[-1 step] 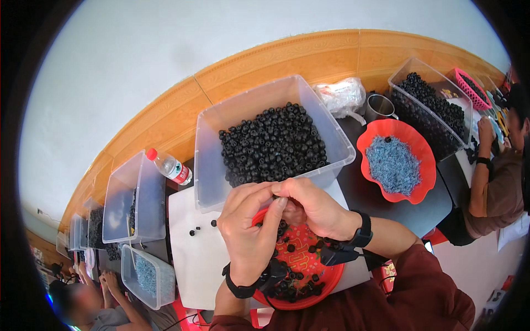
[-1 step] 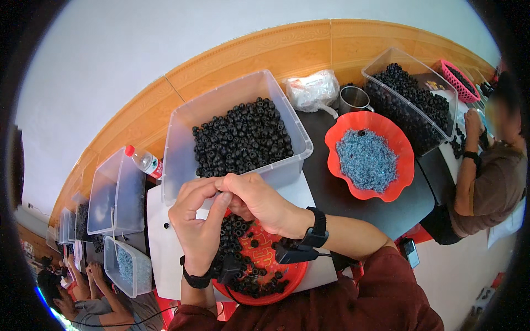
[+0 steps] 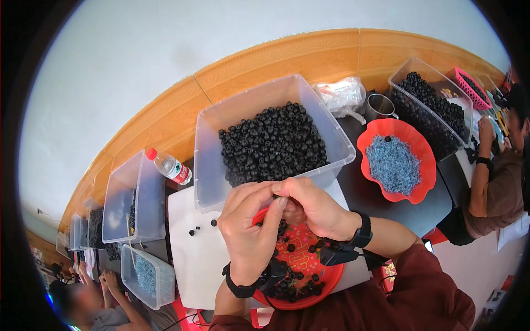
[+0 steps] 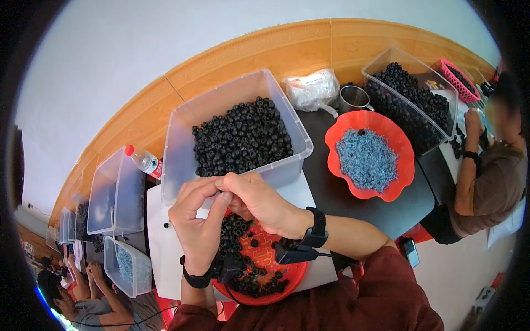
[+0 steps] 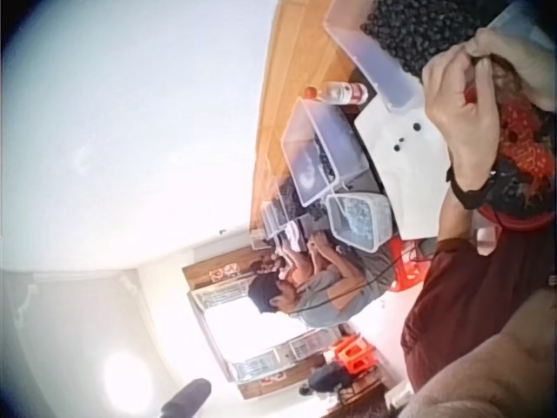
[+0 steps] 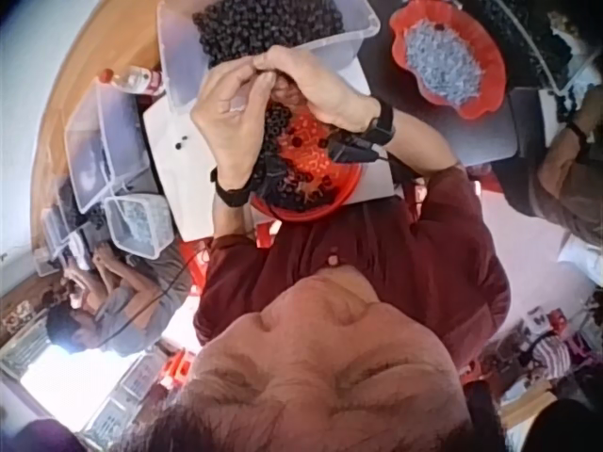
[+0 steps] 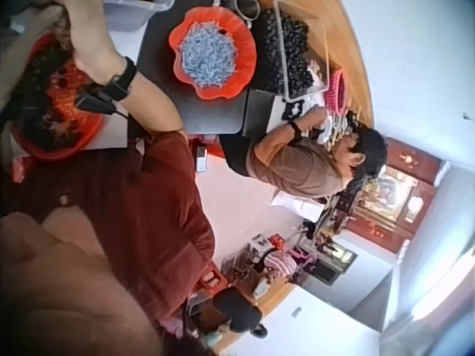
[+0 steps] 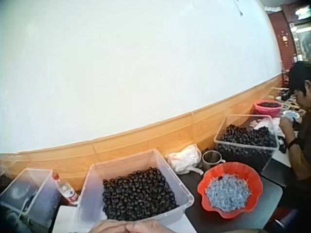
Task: Sorting and inspecting small black rubber gaskets or o-rings on a red plate in a manufacturing workshop.
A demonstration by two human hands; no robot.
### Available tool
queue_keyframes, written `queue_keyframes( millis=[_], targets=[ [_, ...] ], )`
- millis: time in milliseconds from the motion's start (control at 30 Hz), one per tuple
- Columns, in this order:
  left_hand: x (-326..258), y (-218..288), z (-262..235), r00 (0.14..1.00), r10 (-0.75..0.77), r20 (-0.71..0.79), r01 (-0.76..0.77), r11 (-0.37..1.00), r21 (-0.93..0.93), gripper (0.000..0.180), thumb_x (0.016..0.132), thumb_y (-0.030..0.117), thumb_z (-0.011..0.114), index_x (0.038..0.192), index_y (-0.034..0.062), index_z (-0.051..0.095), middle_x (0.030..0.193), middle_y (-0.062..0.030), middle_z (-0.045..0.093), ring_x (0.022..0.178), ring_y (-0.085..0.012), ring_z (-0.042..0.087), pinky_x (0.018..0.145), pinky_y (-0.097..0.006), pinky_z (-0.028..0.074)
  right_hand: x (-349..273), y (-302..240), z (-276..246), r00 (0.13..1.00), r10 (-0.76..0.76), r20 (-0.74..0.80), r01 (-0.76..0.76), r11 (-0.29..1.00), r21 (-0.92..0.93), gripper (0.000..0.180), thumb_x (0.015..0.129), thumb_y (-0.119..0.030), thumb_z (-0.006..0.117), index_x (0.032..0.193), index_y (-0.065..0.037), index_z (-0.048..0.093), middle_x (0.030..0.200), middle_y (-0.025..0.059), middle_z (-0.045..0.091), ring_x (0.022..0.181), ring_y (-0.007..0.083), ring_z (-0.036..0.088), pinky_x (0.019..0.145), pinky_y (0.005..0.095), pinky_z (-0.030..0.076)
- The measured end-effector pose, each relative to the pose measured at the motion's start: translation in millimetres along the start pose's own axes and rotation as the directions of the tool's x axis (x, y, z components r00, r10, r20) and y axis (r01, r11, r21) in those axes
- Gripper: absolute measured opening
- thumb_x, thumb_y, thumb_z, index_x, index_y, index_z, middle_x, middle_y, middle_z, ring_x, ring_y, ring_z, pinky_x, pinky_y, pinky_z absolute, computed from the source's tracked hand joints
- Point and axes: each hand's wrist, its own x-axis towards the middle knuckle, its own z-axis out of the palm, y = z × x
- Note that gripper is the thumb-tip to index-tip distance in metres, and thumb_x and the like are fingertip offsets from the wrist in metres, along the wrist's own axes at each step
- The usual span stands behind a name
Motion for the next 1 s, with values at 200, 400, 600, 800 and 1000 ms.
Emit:
queue_keyframes(
  millis=[200,400,600,800,1000],
  targets=[
    [-1.2,-1.3,2.1,1.000,-0.016,-0.003,0.016,1.000,-0.006,0.015,0.073,-0.001,0.071,0.087,-0.0012,0.068,0.089,-0.0113,0.068,0.085,-0.0262,0.063,0.076,-0.033,0.050,-2.4,-0.8,5.6,0.997,-0.045,-0.055,0.044,0.999,-0.026,0.033,0.091,-0.033,0.046,0.070,-0.010,0.058,0.055,-0.0088,0.036,0.048,0.0029,0.026,0.043,0.0223,0.019],
    [-4.8,-10.5,3.4,0.995,-0.096,0.023,0.098,0.992,-0.085,0.016,0.075,0.000,0.070,0.091,-0.0015,0.068,0.091,-0.0115,0.068,0.086,-0.0244,0.063,0.077,-0.032,0.049,-1.8,8.3,3.6,0.995,-0.009,-0.101,0.010,1.000,0.011,0.034,0.092,-0.036,0.044,0.071,-0.011,0.055,0.057,-0.0091,0.034,0.049,0.0033,0.024,0.044,0.0228,0.017],
    [-5.0,-11.1,2.0,0.967,-0.229,0.112,0.255,0.894,-0.368,0.017,0.083,0.001,0.064,0.101,-0.0021,0.066,0.099,-0.0103,0.066,0.090,-0.0172,0.061,0.079,-0.028,0.048,-1.8,-0.3,1.3,0.999,0.039,0.008,-0.039,0.999,0.034,0.029,0.094,-0.034,0.040,0.076,-0.013,0.048,0.056,-0.0094,0.032,0.047,0.0032,0.022,0.044,0.0229,0.017],
    [0.2,-15.5,3.2,0.904,-0.337,0.262,0.418,0.571,-0.707,0.019,0.089,0.002,0.058,0.106,-0.0037,0.064,0.103,-0.0058,0.064,0.093,-0.0122,0.059,0.084,-0.026,0.046,-6.1,-22.2,1.8,0.997,0.075,0.002,-0.073,0.983,-0.166,0.055,0.095,-0.048,0.044,0.054,-0.010,0.043,0.049,-0.0055,0.034,0.044,0.0048,0.028,0.042,0.0240,0.021],
    [2.6,-17.0,-6.3,0.840,-0.397,0.371,0.508,0.331,-0.796,0.022,0.091,0.010,0.056,0.108,-0.0019,0.064,0.103,-0.0099,0.066,0.095,-0.0154,0.061,0.088,-0.029,0.047,-14.5,-36.7,-2.9,0.875,-0.475,0.096,0.415,0.631,-0.655,0.037,0.092,-0.031,0.059,0.070,-0.001,0.057,0.054,-0.0001,0.047,0.049,0.0057,0.041,0.044,0.0245,0.032]
  ],
)
